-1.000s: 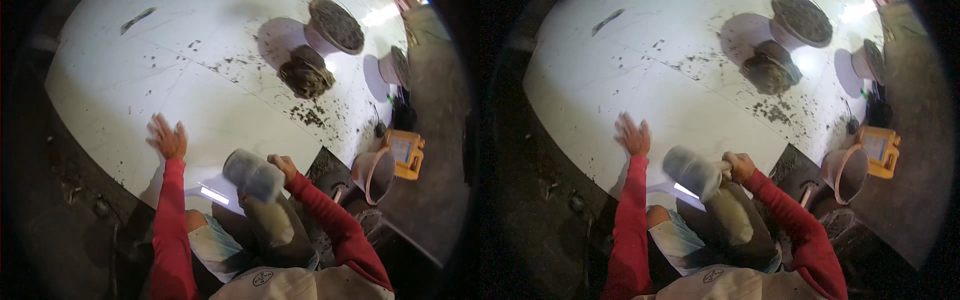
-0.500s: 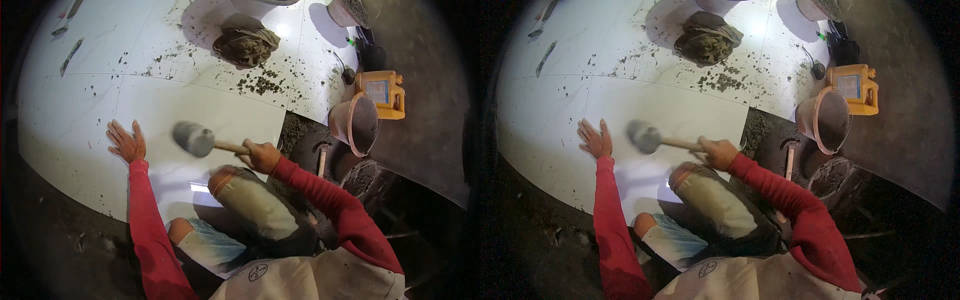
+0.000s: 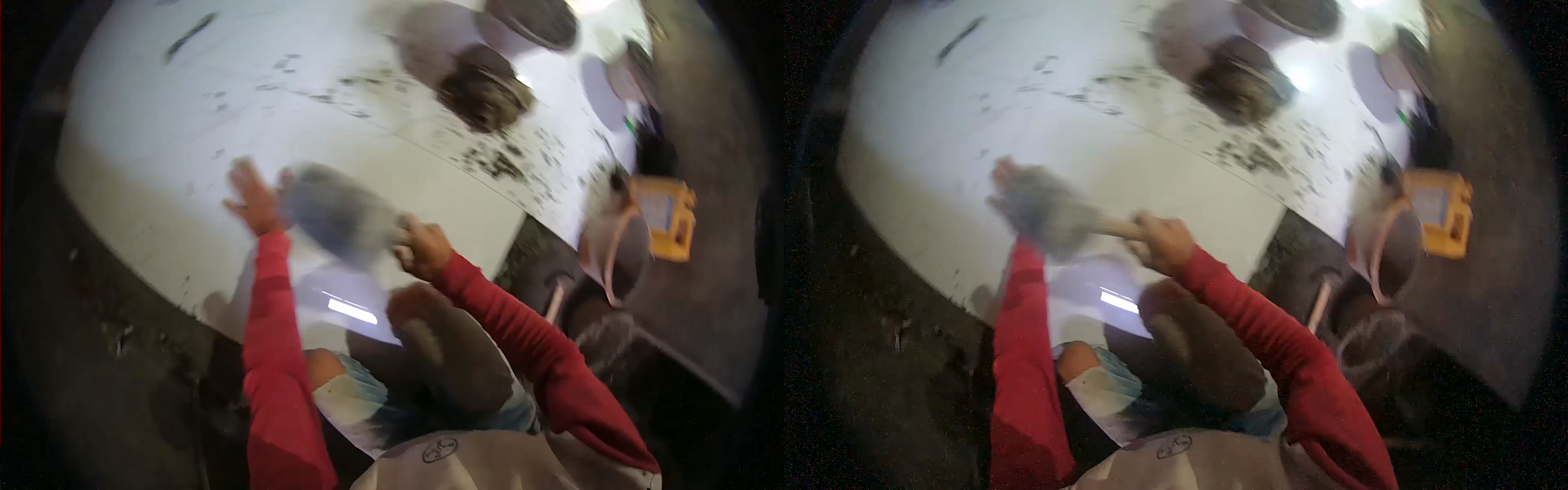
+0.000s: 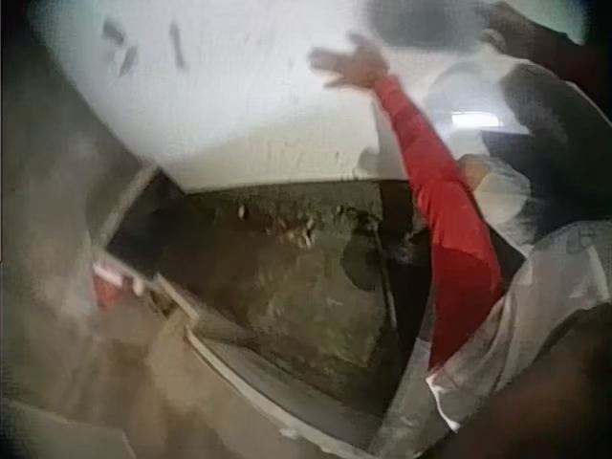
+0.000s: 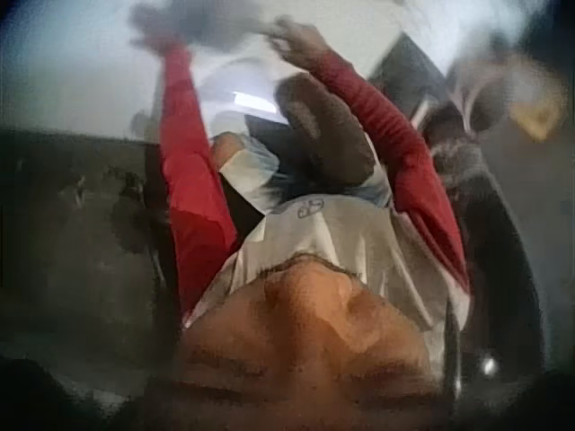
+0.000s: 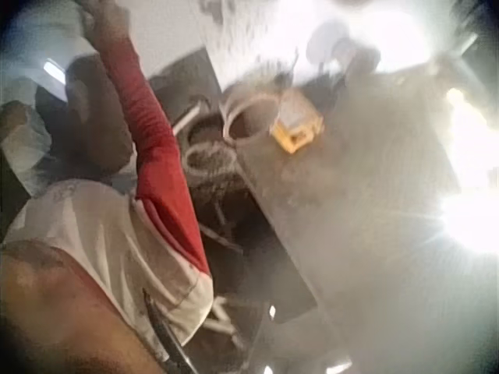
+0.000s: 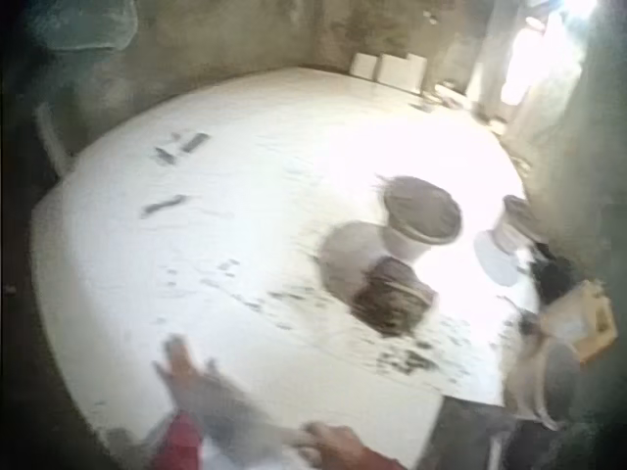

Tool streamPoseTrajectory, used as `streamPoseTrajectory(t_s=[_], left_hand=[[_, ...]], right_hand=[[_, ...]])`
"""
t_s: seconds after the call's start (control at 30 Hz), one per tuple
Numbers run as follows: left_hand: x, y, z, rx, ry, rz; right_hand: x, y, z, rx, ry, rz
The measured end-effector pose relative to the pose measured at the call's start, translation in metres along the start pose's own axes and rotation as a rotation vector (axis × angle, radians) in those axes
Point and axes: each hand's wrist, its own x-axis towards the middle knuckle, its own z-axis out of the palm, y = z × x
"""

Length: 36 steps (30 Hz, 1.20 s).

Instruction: The person positions a large floor tile onto a mortar bed, levels it by tapping with a rubber mallet, then lifts the tile to apply more mortar with a trowel before resetting it.

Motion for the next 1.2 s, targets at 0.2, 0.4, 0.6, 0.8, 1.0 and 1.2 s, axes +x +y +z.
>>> streamPoseTrajectory(t_s=[0.2,0.4,0.6,0.8,1.0,1.2], left_hand=[[0.009,0.044,0.015,1.143,0.144,-0.109],[-0.002,0.042,0.012,1.076,0.169,-0.121],[-0.019,0.028,-0.023,1.019,0.124,0.007],[-0.15,0.012,-0.12,1.108,0.204,-0.07],[-0.202,0.017,-0.155,1.12,0.336,-0.164],[-0.224,0.01,-0.163,1.096,0.408,-0.109]], right_hand=[[-0.011,-0.032,-0.007,-0.216,0.068,0.096],[-0.02,-0.048,0.022,0.051,0.377,-0.059],[-0.034,-0.056,0.031,-0.224,0.165,0.047],[-0.038,-0.102,0.012,0.431,0.385,-0.141],[-0.059,0.017,0.099,-0.602,-0.166,0.027],[-0.08,-0.116,0.094,0.225,0.255,-0.141]])
